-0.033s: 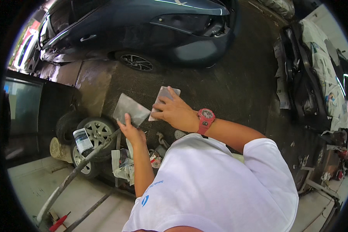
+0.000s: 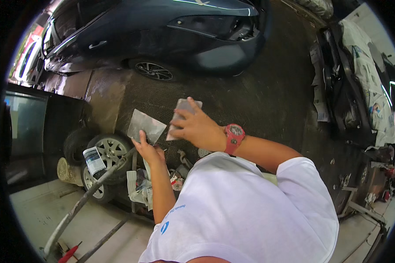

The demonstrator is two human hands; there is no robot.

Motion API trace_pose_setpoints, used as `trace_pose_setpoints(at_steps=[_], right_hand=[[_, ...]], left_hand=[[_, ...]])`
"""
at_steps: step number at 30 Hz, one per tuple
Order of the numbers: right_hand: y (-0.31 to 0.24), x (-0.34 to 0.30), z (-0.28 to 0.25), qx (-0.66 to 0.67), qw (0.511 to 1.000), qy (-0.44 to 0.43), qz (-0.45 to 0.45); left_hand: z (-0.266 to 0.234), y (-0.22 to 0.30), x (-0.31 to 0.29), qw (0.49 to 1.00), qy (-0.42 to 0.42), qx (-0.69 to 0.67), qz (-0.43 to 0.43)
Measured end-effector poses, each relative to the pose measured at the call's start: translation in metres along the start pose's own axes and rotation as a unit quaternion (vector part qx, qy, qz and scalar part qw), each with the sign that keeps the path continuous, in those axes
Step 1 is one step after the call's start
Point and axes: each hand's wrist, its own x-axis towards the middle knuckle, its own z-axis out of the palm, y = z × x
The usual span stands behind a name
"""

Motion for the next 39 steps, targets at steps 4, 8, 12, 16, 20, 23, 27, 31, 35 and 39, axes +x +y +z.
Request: trace_pose_setpoints(at_steps=[4,8,12,16,20,23,27,31,35,39], right_hand=[[-0.011,-0.010,-0.016,0.112,0.989,0.066,-0.070],[0.049,-0.029,0.028,0.128,0.983,0.055,0.116],[0.110,-0.049,0.022,0.100,0.977,0.010,0.188],[0.114,-0.061,0.030,0.257,0.947,0.091,0.173],[0.179,-0.085,0.032,0.026,0.971,0.001,0.237],[0.203,-0.082,0.009,0.035,0.961,0.051,0.270],[0.206,-0.080,0.037,0.106,0.962,0.045,0.247],[0.233,-0.087,0.061,0.153,0.961,0.001,0.231],[0.257,-0.078,0.099,0.242,0.948,0.058,0.199],[0.295,-0.088,0.217,0.303,0.898,0.021,0.317]], left_hand=[[0.010,-0.015,0.018,0.993,-0.084,0.040,-0.079],[0.065,-0.022,0.010,0.981,-0.137,-0.008,-0.137],[0.089,-0.049,0.015,0.981,-0.097,0.038,-0.161],[0.129,-0.074,0.024,0.981,-0.097,0.083,-0.143],[0.159,-0.084,0.034,0.972,-0.093,0.107,-0.185],[0.166,-0.107,0.031,0.911,-0.241,0.273,-0.193],[0.187,-0.131,0.037,0.905,-0.206,0.362,-0.086],[0.175,-0.172,0.077,0.958,-0.099,0.245,-0.113],[0.152,-0.240,0.121,0.946,-0.131,0.204,-0.216],[0.153,-0.332,0.142,0.943,-0.142,0.132,-0.269]])
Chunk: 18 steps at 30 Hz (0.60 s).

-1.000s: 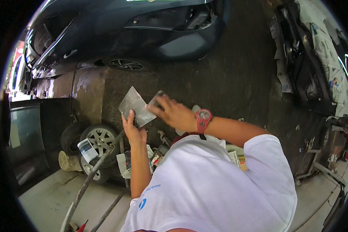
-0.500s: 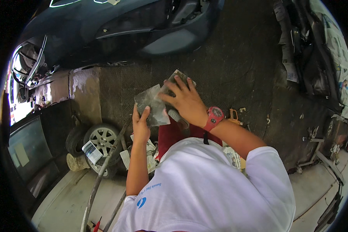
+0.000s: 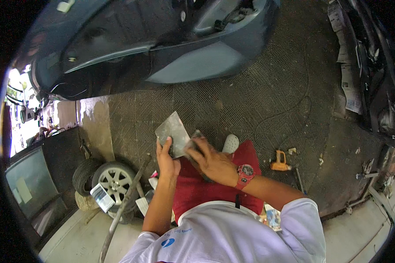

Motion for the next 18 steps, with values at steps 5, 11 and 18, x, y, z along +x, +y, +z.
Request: trace_pose_setpoints(at_steps=[5,11,18], right_hand=[[0.150,0.043,0.064,-0.284,0.957,-0.004,-0.054],[0.242,0.085,0.103,0.347,0.917,0.193,0.033],[0.276,0.082,0.085,0.784,0.603,0.145,-0.003]], left_hand=[[-0.040,-0.076,0.096,0.998,-0.045,-0.036,-0.009],[-0.063,-0.137,0.187,0.991,-0.051,-0.094,0.082],[-0.072,-0.157,0.223,0.967,-0.087,-0.134,0.197]])
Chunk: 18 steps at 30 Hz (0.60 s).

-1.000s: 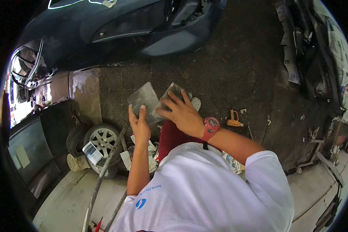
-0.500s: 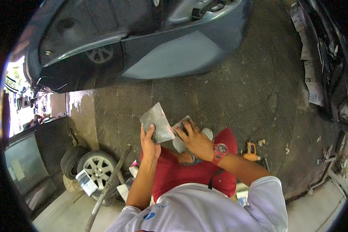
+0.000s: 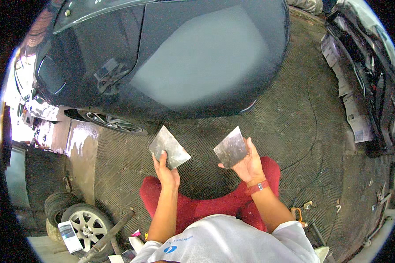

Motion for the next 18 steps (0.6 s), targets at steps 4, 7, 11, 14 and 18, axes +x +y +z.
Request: trace_pose_setpoints(at_steps=[4,7,11,14,18], right_hand=[[0.002,-0.013,0.037,-0.146,0.982,0.023,-0.117],[-0.001,-0.029,0.102,-0.704,0.592,-0.001,-0.393],[0.010,-0.050,0.152,-0.861,0.314,-0.021,-0.399],[0.018,-0.051,0.156,-0.869,0.297,-0.024,-0.394],[0.019,-0.053,0.158,-0.868,0.296,-0.041,-0.396]], left_hand=[[0.022,0.028,-0.008,0.997,-0.032,0.015,0.066],[0.031,0.053,-0.011,0.987,-0.056,0.074,0.130],[0.046,0.073,-0.012,0.955,-0.124,0.111,0.245],[0.046,0.075,-0.014,0.936,-0.131,0.155,0.286],[0.051,0.077,-0.022,0.943,-0.134,0.131,0.274]])
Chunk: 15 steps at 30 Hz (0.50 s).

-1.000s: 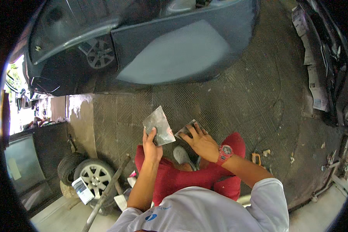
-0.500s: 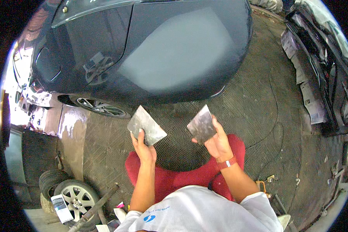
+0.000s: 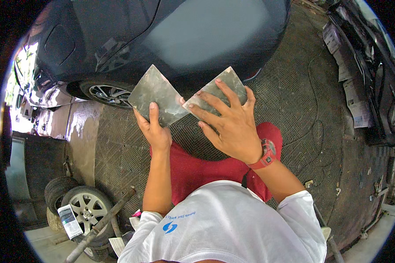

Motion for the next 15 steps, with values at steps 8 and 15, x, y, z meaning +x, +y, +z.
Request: trace_pose_setpoints(at_steps=[8,15], right_hand=[[-0.005,-0.010,-0.005,0.006,0.996,-0.085,-0.037],[0.005,-0.008,0.026,0.333,0.942,-0.020,0.046]], left_hand=[[0.000,0.008,0.001,0.990,0.046,-0.124,-0.055],[0.000,0.009,0.002,0.955,0.049,-0.225,-0.185]])
